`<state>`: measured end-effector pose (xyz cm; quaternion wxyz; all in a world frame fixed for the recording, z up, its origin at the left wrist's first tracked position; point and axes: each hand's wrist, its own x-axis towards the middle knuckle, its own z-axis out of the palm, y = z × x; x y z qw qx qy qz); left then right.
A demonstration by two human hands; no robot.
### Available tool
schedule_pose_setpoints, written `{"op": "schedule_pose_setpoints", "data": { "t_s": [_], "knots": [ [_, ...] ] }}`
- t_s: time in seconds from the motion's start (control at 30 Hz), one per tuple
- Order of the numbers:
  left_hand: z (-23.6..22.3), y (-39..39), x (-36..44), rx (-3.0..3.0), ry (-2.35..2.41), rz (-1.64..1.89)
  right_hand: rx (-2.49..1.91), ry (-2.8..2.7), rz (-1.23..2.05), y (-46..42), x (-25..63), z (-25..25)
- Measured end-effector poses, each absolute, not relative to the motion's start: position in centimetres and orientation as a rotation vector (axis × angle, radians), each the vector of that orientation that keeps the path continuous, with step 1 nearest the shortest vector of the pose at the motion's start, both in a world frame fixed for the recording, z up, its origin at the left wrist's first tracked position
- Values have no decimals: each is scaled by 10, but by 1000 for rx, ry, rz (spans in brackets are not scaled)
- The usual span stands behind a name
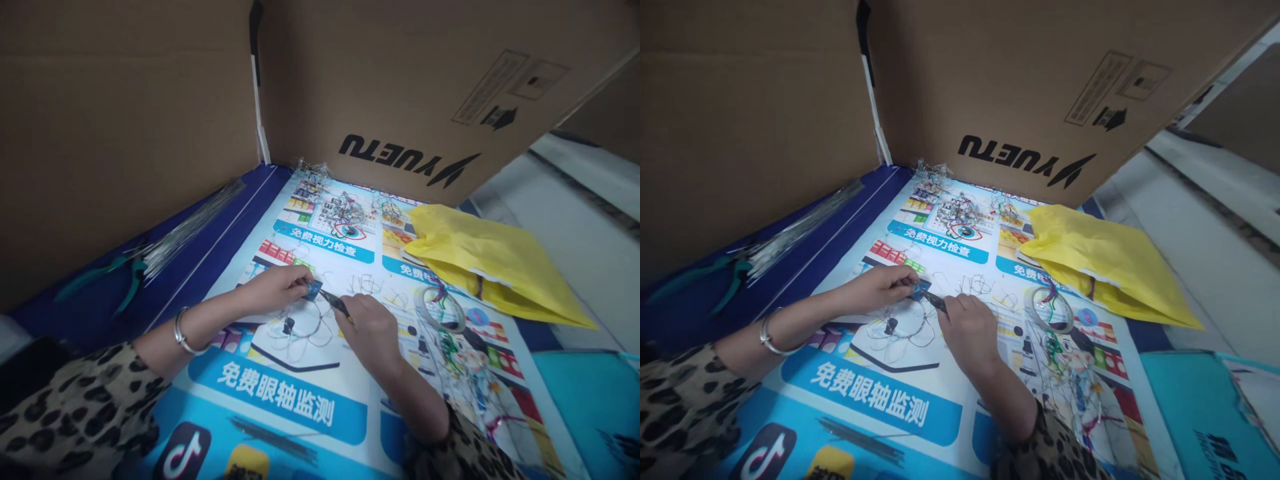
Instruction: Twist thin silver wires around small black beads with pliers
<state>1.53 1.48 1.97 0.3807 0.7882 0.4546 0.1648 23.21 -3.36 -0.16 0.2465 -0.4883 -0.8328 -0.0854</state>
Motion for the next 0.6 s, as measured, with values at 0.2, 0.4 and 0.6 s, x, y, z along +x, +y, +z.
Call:
{"op": "schedule_pose_setpoints", "data": {
  "t_s": [0.2, 0.4, 0.6],
  "knots": [
    [17, 14, 14, 2235, 1177, 532, -1394, -2251, -105, -35, 233, -6],
    [33, -1, 24, 2292, 1231, 844, -1504, -2230, 16, -36, 231, -4],
    [37, -30, 47, 1973, 1320, 670, -1530, -2181, 32, -42, 226, 1]
  ]
}}
